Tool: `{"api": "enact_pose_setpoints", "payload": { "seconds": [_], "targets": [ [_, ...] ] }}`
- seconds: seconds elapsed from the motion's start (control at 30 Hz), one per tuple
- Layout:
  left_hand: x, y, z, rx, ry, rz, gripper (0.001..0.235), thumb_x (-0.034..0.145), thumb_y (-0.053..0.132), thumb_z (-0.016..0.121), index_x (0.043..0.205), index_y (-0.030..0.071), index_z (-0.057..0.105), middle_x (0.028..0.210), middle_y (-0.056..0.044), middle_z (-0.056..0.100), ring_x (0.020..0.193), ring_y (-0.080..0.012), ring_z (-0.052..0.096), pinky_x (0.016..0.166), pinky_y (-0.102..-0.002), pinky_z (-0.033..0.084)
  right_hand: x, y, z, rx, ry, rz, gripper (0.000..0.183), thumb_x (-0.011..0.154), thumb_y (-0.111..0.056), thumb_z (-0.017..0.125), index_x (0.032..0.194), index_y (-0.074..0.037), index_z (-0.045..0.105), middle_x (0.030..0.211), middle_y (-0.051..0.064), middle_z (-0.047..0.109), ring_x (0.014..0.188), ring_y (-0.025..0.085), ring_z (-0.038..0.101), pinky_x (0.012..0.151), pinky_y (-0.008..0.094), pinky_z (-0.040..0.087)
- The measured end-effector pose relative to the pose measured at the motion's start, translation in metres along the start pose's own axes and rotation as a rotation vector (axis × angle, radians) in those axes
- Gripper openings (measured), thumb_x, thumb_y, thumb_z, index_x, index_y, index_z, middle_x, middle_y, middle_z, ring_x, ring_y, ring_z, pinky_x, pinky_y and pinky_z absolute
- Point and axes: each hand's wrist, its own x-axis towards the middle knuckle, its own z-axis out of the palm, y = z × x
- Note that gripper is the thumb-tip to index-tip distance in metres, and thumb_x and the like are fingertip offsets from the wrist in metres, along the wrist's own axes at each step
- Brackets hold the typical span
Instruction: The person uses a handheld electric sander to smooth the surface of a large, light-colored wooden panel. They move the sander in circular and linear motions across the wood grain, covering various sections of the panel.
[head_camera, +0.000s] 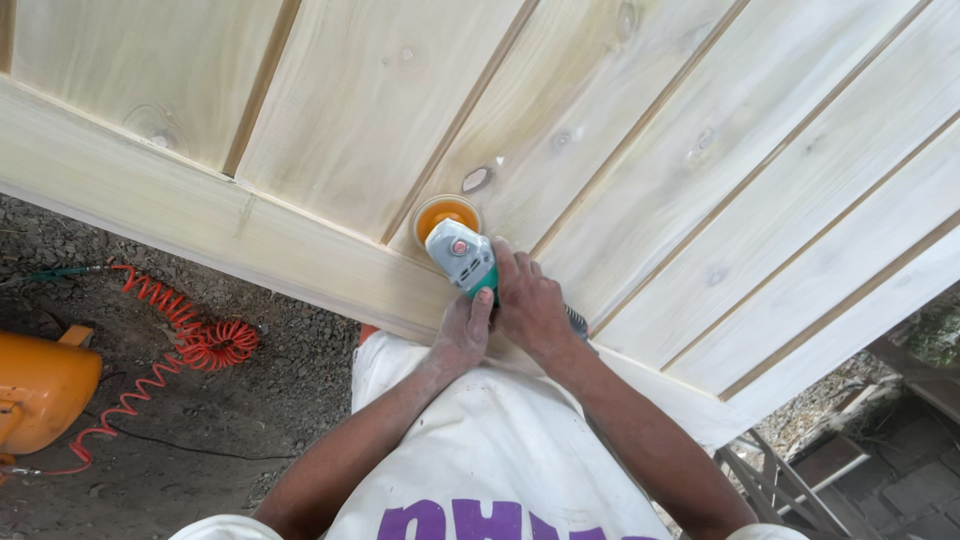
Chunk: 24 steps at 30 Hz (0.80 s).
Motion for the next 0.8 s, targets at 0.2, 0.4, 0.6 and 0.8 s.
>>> {"api": "enact_pose_setpoints", "payload": {
  "seconds": [0.2,0.4,0.6,0.8],
  "targets": [
    [0.048,0.038,0.029,-0.066,0.026,0.117,0.075,0.100,0.066,0.040,0.115,-0.003,0.066,0.087,-0.022,0.071,0.081,-0.0331,0.069,0.072,-0.047,0.052,0.012,0.033,-0.025,0.017,0.162,0.071,0.078,0.078,-0.022,0.078,0.141,-0.003,0.037,0.107,0.024,0.065,0.094,0.045,0.068,0.072,0.054,0.057],
    [0.072,0.092,0.040,-0.100,-0.043,-0.074,0.075,0.094,0.066,0.043,0.125,0.000,0.062,0.089,-0.023,0.072,0.078,-0.0329,0.072,0.070,-0.045,0.056,0.026,0.051,-0.052,0.171,0.219,0.204,0.073,0.091,-0.031,0.078,0.144,-0.003,0.035,0.107,0.022,0.071,0.091,0.045,0.072,0.071,0.052,0.057],
    [0.021,0.031,0.022,-0.264,-0.145,-0.193,0.071,0.093,0.061,0.045,0.134,0.004,0.055,0.108,-0.015,0.068,0.091,-0.0248,0.065,0.071,-0.044,0.057,-0.007,0.031,-0.007,0.036,0.158,0.084,0.086,0.074,-0.024,0.080,0.144,0.000,0.036,0.111,0.023,0.064,0.097,0.043,0.067,0.073,0.052,0.057],
    [-0.016,-0.034,0.016,0.099,-0.167,-0.075,0.067,0.106,0.057,0.045,0.129,-0.003,0.062,0.115,-0.020,0.066,0.104,-0.0282,0.059,0.092,-0.040,0.047,-0.042,0.025,0.011,0.085,0.019,0.139,0.091,0.073,-0.025,0.083,0.146,0.000,0.034,0.113,0.022,0.060,0.100,0.042,0.065,0.075,0.053,0.057]
  ]
}}
